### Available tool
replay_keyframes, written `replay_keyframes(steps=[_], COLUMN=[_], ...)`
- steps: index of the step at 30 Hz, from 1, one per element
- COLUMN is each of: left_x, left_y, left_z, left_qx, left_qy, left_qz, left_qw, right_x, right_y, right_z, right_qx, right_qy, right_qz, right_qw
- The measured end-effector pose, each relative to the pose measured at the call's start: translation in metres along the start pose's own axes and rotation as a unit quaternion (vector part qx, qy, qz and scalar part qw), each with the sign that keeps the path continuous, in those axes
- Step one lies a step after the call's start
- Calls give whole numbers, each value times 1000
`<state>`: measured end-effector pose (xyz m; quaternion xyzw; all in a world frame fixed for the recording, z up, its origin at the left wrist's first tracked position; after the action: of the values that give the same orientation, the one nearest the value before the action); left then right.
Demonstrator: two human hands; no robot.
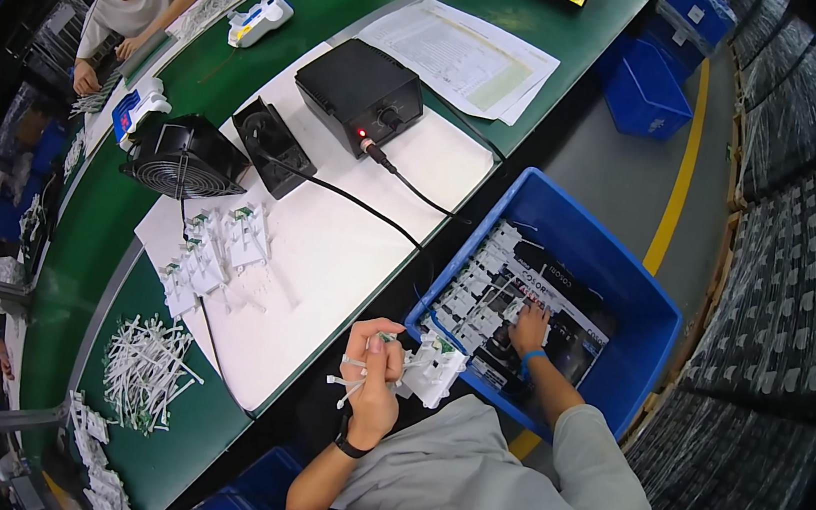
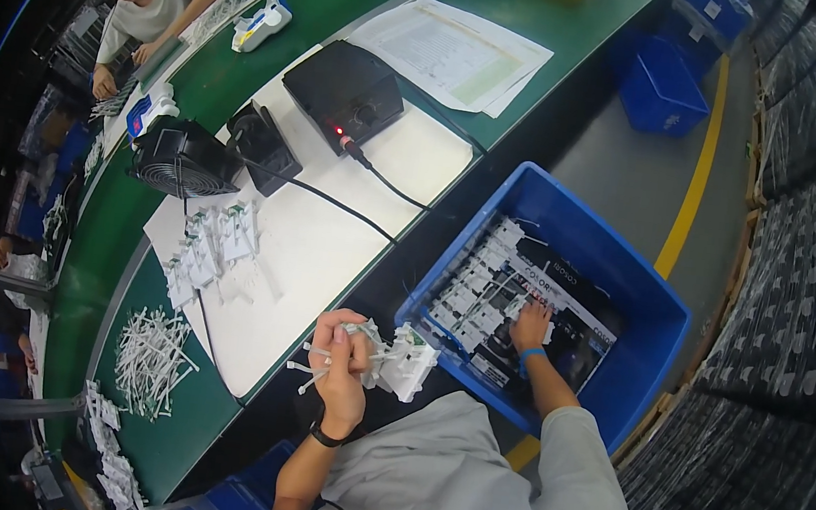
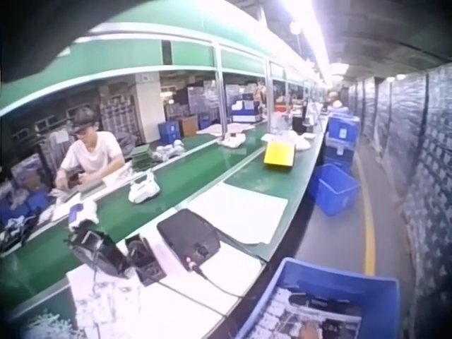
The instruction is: Soldering wires onto small circuit boards at an assembly line workstation.
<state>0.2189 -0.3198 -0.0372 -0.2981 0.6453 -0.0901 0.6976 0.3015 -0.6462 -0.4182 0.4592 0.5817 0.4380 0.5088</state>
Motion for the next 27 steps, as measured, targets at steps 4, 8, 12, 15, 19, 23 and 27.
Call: replay_keyframes(steps=[4,8,12,15,19,23,27], left_x=[1,6,5,5,8,2,3], left_y=[0,-1,-5,-12,-11,-7,-1], left_z=[-3,-3,-4,-2,-2,-3,-2], left_qx=[-16,2,9,31,27,13,-2], left_qy=[6,25,29,32,21,27,23], left_qz=[12,-4,-29,-42,-30,-14,-28], left_qw=[1000,1000,999,998,999,999,999], right_x=[-28,-46,-29,-20,-7,4,13], right_y=[-16,-14,-1,-2,-13,-6,9], right_z=[-11,-21,-7,12,43,61,64], right_qx=[32,5,-17,1,35,33,49], right_qy=[-81,3,79,123,159,160,155], right_qz=[18,88,162,211,165,216,224], right_qw=[996,996,984,970,973,963,961])
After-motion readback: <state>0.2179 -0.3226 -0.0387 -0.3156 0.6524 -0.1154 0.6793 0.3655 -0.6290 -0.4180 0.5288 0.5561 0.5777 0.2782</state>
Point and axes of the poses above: each hand's wrist, its own z-axis towards the middle knuckle, its own y-axis out of the back of the hand, x = y × z, the point moved 2 cm from there along z, towards the middle knuckle, and after that the axes turned 14 degrees about -z, right-handed, at the moved point
